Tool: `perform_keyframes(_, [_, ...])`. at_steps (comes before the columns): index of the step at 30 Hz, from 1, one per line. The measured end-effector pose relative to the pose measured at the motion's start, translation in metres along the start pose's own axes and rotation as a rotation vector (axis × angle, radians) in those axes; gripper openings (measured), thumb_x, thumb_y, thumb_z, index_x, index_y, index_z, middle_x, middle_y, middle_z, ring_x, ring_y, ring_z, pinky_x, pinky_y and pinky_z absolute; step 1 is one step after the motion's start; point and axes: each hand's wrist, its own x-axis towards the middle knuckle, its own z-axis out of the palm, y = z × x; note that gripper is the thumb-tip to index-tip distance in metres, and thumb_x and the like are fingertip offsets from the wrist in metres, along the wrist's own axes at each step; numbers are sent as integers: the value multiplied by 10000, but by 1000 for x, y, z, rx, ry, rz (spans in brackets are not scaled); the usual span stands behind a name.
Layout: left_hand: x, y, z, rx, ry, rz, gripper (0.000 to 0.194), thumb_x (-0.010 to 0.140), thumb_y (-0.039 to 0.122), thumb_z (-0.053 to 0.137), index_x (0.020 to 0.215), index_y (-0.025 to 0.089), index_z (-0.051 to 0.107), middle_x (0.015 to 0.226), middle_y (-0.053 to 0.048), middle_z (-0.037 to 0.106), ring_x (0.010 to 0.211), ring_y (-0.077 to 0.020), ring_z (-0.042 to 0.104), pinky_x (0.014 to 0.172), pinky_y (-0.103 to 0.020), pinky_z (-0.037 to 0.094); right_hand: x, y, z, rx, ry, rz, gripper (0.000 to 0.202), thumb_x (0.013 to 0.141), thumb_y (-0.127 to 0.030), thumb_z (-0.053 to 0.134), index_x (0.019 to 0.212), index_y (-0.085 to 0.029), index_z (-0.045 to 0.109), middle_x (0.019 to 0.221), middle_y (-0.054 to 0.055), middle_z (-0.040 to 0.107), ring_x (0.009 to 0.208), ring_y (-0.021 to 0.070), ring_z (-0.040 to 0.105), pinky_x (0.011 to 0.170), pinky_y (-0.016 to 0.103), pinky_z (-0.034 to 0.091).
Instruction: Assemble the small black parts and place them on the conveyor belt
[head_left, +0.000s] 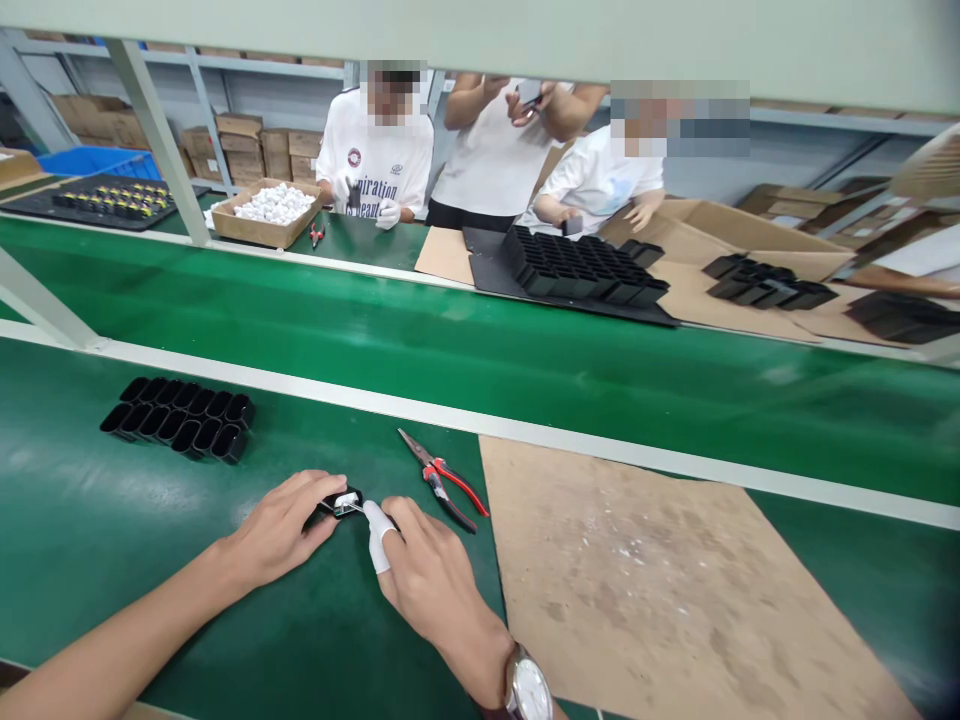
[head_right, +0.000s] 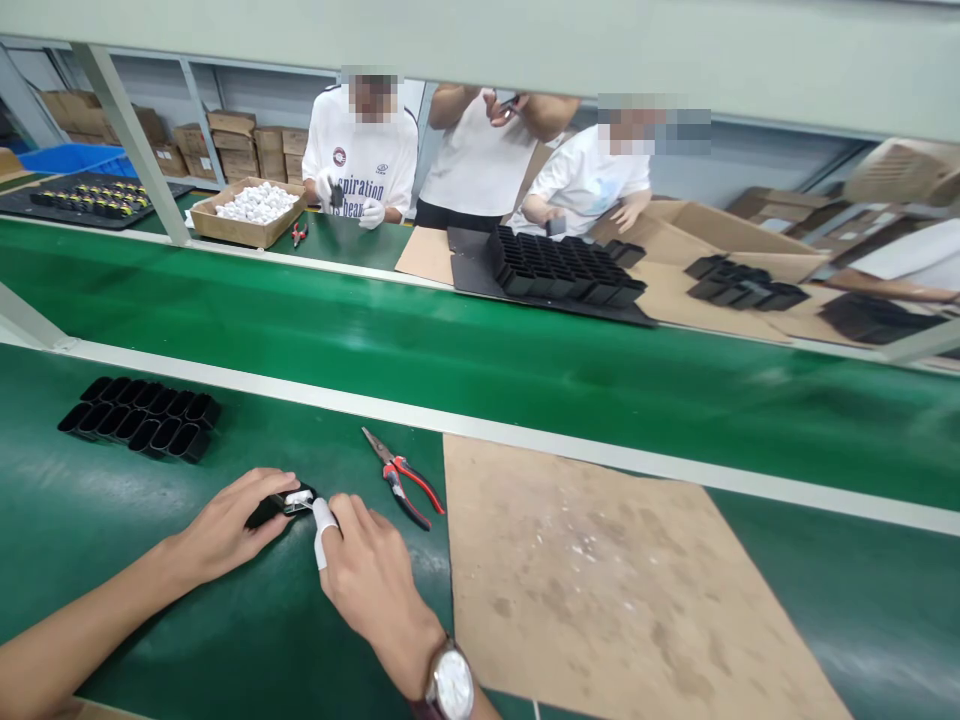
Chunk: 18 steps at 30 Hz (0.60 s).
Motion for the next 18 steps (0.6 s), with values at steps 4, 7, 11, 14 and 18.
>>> perform_keyframes(4, [1, 3, -1, -65, 16, -93, 438, 1032, 232, 626, 1452, 261, 502, 1239, -80, 715, 1141, -222, 718, 977, -362, 618, 0, 5, 0, 55, 33, 44, 224, 972, -52, 458, 914, -180, 632, 953, 85, 618, 763, 199, 571, 573, 332, 428])
perform_keyframes(7, [4, 6, -3, -126, 32, -144, 378, 1008, 247, 672, 1371, 256, 565, 1198, -62, 734, 1077, -207, 740, 939, -339, 631, -3, 12, 6, 39, 56, 121, 202, 984, -66, 479, 1024, -169, 648, 987, 82, 634, 740, 195, 576, 605, 332, 455])
perform_keyframes(11, [7, 4, -6, -190, 0, -87, 284, 1004, 233, 676, 1284, 239, 633, 1194, -77, 753, 1067, -213, 760, 947, -339, 643, -8, 24, 21, -49, -14, 163, 250, 856, 15, 546, 998, -165, 645, 959, 89, 626, 847, 247, 624, 777, 380, 532])
perform_keyframes(14, [7, 0, -5, -178, -10, 0, 283, 1012, 224, 673, 1294, 229, 651, 1230, -100, 755, 1116, -230, 758, 993, -355, 638, -9, 27, 27, -70, -77, 167, 311, 803, 46, 562, 1024, -155, 648, 956, 99, 629, 920, 287, 633, 874, 447, 545])
perform_keyframes(18, [3, -5, -4, -172, -36, -25, 325, 1011, 236, 686, 1331, 252, 633, 1267, -79, 755, 1136, -223, 760, 997, -342, 640, -4, 21, 22, 97, -4, 161, 338, 985, -54, 508, 1292, -153, 609, 1075, 118, 662, 957, 264, 632, 871, 445, 563])
